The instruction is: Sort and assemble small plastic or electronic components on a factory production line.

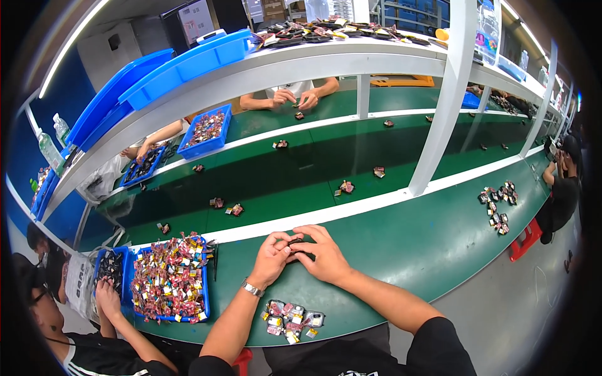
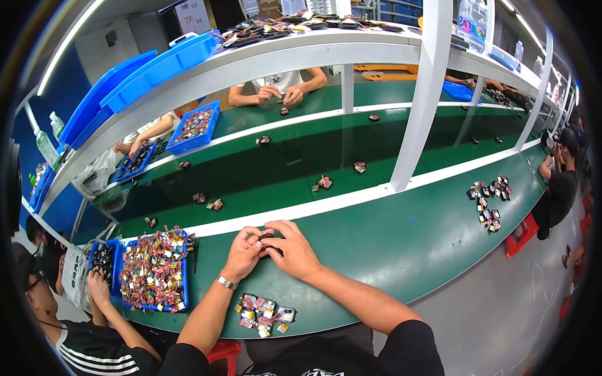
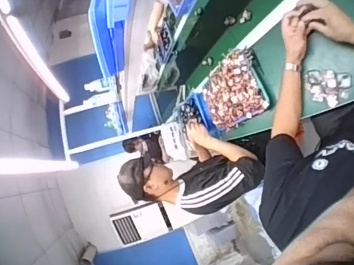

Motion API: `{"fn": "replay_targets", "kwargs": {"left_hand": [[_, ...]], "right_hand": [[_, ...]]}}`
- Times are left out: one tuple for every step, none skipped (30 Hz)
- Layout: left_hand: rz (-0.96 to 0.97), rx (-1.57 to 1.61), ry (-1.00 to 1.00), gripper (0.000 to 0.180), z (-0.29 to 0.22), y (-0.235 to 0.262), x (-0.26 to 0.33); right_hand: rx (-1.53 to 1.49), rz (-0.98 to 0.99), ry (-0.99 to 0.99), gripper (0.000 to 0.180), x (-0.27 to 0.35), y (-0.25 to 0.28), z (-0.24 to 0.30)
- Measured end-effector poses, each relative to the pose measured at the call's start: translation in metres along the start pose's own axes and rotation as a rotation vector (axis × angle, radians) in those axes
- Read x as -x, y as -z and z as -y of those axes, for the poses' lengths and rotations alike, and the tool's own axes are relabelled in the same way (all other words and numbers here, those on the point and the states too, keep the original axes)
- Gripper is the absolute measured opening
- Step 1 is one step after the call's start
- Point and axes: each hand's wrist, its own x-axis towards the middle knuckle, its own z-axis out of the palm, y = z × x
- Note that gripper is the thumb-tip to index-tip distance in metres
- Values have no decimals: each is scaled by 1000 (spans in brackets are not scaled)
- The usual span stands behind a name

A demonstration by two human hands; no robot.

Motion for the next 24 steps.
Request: {"fn": "replay_targets", "kwargs": {"left_hand": [[15,24,-9,21,1,0,0],[30,48,-17,22,1,0,0],[32,45,-9,22,2,-1,0],[33,62,-21,22,2,-3,0],[35,79,-34,22,2,-5,-1],[35,76,-28,22,3,-5,0],[33,84,-33,22,3,-5,-1],[32,93,-38,22,4,-5,-1],[34,90,-35,22,5,-5,-2],[42,68,-39,21,7,-3,-1],[50,46,-44,20,8,-2,0],[51,45,-42,20,9,-1,0],[32,18,-38,19,8,-1,-1],[13,-10,-34,19,8,-1,-2],[16,-10,-35,19,7,-2,-2],[-3,2,-52,19,6,-4,-1],[-23,13,-69,19,5,-6,0],[-23,13,-74,19,4,-8,0],[-26,20,-68,20,4,-11,0],[-31,27,-62,20,4,-12,0],[-32,29,-66,20,5,-10,0],[-36,24,-51,21,6,-7,-1],[-40,20,-36,22,6,-5,-1],[-39,23,-35,22,6,-7,-2]], "right_hand": [[25,-24,15,19,0,1,0],[23,-29,8,19,1,2,1],[30,-46,17,19,1,3,2],[37,-61,26,19,1,4,1],[34,-66,21,19,2,3,0],[27,-68,21,19,2,3,-1],[23,-70,22,18,2,3,-1],[21,-73,20,18,2,3,-1],[9,-82,28,16,2,4,0],[-4,-89,35,15,3,4,1],[-5,-91,33,15,3,2,0],[-19,-81,28,15,3,0,-2],[-32,-72,25,15,2,-1,-3],[-30,-74,25,15,3,0,-2],[-32,-67,27,16,3,1,-1],[-35,-60,32,17,2,2,0],[-34,-60,36,17,1,4,1],[-12,-75,60,17,-1,6,1],[9,-89,83,17,-2,8,2],[10,-87,87,17,-1,7,1],[10,-94,68,16,0,5,0],[9,-101,49,15,1,3,-2],[9,-97,52,15,0,3,-3],[53,-107,84,16,-1,5,-5]]}}
